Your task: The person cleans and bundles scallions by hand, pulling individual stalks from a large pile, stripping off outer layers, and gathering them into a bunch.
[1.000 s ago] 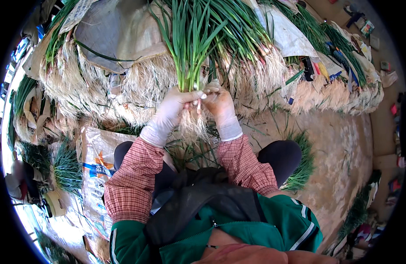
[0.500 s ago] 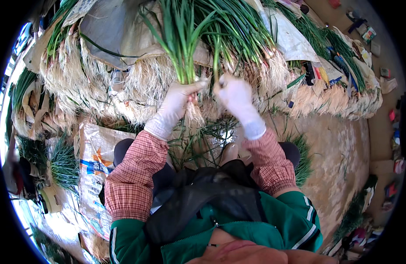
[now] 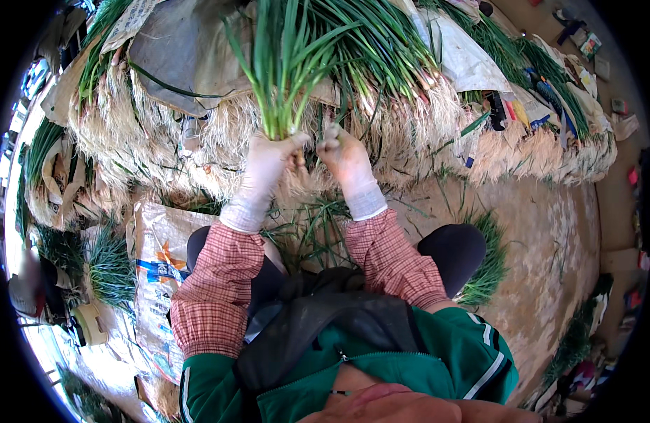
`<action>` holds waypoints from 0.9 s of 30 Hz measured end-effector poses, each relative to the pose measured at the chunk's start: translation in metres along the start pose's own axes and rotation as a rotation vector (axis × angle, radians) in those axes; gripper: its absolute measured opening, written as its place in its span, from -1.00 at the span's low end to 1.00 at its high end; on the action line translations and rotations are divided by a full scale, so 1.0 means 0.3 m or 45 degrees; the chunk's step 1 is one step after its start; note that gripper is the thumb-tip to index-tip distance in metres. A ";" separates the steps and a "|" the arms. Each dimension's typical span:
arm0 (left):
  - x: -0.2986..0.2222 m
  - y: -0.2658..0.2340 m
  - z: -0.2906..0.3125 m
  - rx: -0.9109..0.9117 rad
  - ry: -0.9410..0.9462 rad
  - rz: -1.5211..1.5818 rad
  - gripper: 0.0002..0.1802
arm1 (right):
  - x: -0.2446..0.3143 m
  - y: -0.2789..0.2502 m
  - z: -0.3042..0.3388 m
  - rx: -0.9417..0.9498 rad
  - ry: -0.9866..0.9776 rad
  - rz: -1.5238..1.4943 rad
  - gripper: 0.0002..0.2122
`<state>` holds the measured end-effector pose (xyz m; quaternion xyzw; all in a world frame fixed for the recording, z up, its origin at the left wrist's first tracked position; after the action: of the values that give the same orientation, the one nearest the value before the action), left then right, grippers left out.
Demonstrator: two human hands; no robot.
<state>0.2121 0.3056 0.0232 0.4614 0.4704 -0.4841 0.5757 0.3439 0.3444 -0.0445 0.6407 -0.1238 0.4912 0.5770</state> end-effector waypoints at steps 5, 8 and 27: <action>0.022 -0.048 -0.009 0.180 -0.179 0.191 -0.81 | 0.049 -0.026 0.070 0.279 -0.446 2.170 -0.81; 0.070 0.007 -0.021 0.449 -0.256 0.365 -0.75 | 0.316 -0.026 0.063 -0.428 -0.643 2.070 -0.80; 0.030 0.070 -0.015 0.229 -0.188 0.535 -0.79 | 0.460 -0.067 0.185 -0.934 -0.738 2.349 -0.74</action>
<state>0.2334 0.3112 0.0154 0.5617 0.2757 -0.4261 0.6533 0.4527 0.3591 0.0579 0.1752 -0.8431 0.5014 0.0837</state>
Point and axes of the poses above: each hand's wrist, its own z-axis away from the middle knuckle, its own y-axis out of the palm, x = y × z, the point moved 6 cm from there along -z, towards the middle knuckle, and after that the axes turned 7 degrees about -z, right-handed, at the moved point
